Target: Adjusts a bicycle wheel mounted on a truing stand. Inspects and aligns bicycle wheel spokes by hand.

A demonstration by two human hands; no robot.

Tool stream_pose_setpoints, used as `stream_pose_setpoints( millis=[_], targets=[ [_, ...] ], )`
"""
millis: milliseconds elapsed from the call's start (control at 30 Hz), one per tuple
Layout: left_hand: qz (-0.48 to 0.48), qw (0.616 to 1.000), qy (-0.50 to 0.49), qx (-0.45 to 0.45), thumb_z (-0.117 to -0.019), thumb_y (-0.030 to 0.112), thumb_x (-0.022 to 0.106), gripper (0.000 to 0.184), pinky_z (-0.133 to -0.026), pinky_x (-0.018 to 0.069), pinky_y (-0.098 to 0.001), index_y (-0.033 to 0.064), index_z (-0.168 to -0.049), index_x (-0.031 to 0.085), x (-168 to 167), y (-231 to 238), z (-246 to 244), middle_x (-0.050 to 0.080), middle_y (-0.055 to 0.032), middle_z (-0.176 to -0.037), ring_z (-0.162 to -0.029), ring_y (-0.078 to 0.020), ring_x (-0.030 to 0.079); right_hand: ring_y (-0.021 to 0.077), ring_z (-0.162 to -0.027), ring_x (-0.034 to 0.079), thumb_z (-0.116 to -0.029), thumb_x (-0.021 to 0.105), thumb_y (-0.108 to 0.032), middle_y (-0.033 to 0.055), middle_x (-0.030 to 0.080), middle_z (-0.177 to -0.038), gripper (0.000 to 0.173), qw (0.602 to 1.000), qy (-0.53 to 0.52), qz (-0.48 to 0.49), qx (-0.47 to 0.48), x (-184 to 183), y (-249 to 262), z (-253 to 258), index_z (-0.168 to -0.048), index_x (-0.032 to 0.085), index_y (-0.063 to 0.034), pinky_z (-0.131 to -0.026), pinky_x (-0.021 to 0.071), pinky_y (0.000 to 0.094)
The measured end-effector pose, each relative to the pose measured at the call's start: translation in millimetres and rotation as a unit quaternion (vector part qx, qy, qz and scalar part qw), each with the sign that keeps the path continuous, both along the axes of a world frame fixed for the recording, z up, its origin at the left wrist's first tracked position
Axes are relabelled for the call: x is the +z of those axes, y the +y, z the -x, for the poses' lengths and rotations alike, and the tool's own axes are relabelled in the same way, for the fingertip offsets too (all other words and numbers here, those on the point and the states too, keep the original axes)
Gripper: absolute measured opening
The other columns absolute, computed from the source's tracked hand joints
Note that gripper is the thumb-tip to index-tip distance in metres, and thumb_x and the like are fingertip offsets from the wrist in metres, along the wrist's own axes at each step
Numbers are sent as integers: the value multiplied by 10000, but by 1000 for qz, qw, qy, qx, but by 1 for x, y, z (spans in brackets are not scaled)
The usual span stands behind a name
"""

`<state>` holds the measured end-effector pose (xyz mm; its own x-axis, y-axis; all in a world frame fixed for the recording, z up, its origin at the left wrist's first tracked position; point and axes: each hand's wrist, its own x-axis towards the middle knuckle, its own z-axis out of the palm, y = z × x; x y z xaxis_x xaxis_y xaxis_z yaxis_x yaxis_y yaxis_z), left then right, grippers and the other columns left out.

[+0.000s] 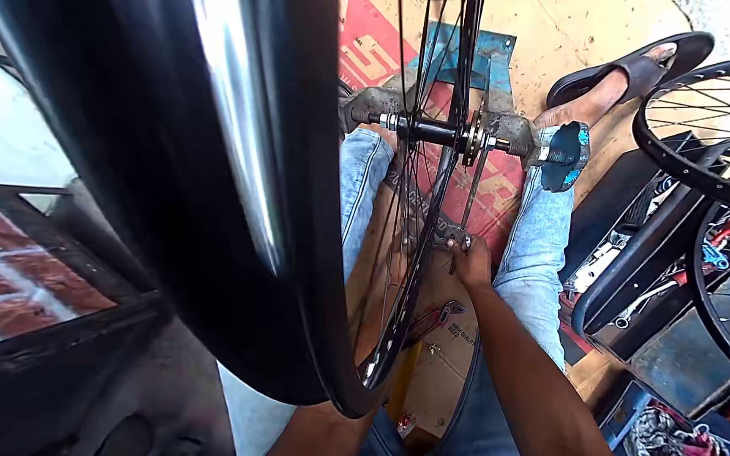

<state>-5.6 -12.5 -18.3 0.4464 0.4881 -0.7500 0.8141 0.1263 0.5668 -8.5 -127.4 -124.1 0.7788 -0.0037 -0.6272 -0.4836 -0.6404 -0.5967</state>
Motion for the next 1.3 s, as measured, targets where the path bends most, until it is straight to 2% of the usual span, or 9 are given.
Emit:
stream_pose_setpoints(
  millis=[267,367,533,633,733,900,1100,1200,1300],
  targets=[
    [15,999,1,30,-1120,64,303,356,-942,446,-255,-112,-1406,419,-1,-1,-4,554,-213,-1257,-1051,-164,550,365,-1010,631,-976,710,-330,210,635,-1061,357,1000,-9,4,10,0,-1,0,-986,655,23,-899,511,549],
    [37,997,61,-20,-1130,92,276,410,-1058,405,-310,-81,-1491,365,5,8,-6,501,-220,-1441,-1224,-187,531,360,-1013,632,-978,706,-334,205,636,-1066,355,1000,-1,4,8,1,0,-2,-995,658,17,-905,512,545],
    [-21,981,161,-103,-1137,286,337,441,-991,460,-475,-22,-1400,511,12,37,14,571,-229,-1344,-1175,-300,572,355,-1027,628,-968,720,-329,199,638,-1065,348,1000,-7,3,5,4,0,-2,-990,652,12,-921,508,535],
    [-46,997,64,7,-1061,376,514,392,-827,515,-402,127,-1360,561,30,59,29,622,-93,-1223,-1045,-190,610,371,-1035,629,-923,774,-332,219,636,-1094,385,999,-19,25,-21,14,-2,-1,-1013,660,24,-911,515,551],
    [-67,993,-67,71,-1079,199,513,376,-1011,468,-418,77,-1435,512,123,46,14,576,-120,-1395,-1209,-216,587,331,-962,624,-960,702,-355,187,620,-1082,384,995,-57,-1,-87,33,-8,4,-1065,642,10,-856,521,532],
    [-139,879,-416,-187,-1016,593,493,666,-1064,521,-469,92,-1456,501,177,76,77,618,-86,-1386,-1229,-275,629,207,-910,706,-1091,281,-354,116,675,-1005,478,966,-188,-135,-113,78,-28,30,-1116,613,-12,-822,606,449],
    [-326,804,-431,-248,-817,423,835,598,-932,563,-410,160,-1308,616,202,46,83,692,-16,-1186,-1068,-198,667,155,-896,646,-1095,235,-374,66,610,-1031,519,946,-289,-149,2,105,-56,62,-978,643,-74,-748,586,355],
    [-391,800,-398,-220,-801,309,850,393,-818,597,-340,99,-1087,682,193,37,87,698,-17,-1007,-924,-149,688,113,-825,656,-1097,356,-336,21,636,-993,397,953,-267,-140,29,105,-61,63,-986,651,-96,-699,596,324],
    [-387,813,-377,-218,-812,298,841,369,-787,610,-307,92,-1076,686,181,36,102,705,-5,-977,-878,-123,698,94,-821,645,-1068,508,-369,17,647,-1034,335,950,-263,-167,13,98,-61,61,-946,673,-105,-705,587,297]
  ],
)
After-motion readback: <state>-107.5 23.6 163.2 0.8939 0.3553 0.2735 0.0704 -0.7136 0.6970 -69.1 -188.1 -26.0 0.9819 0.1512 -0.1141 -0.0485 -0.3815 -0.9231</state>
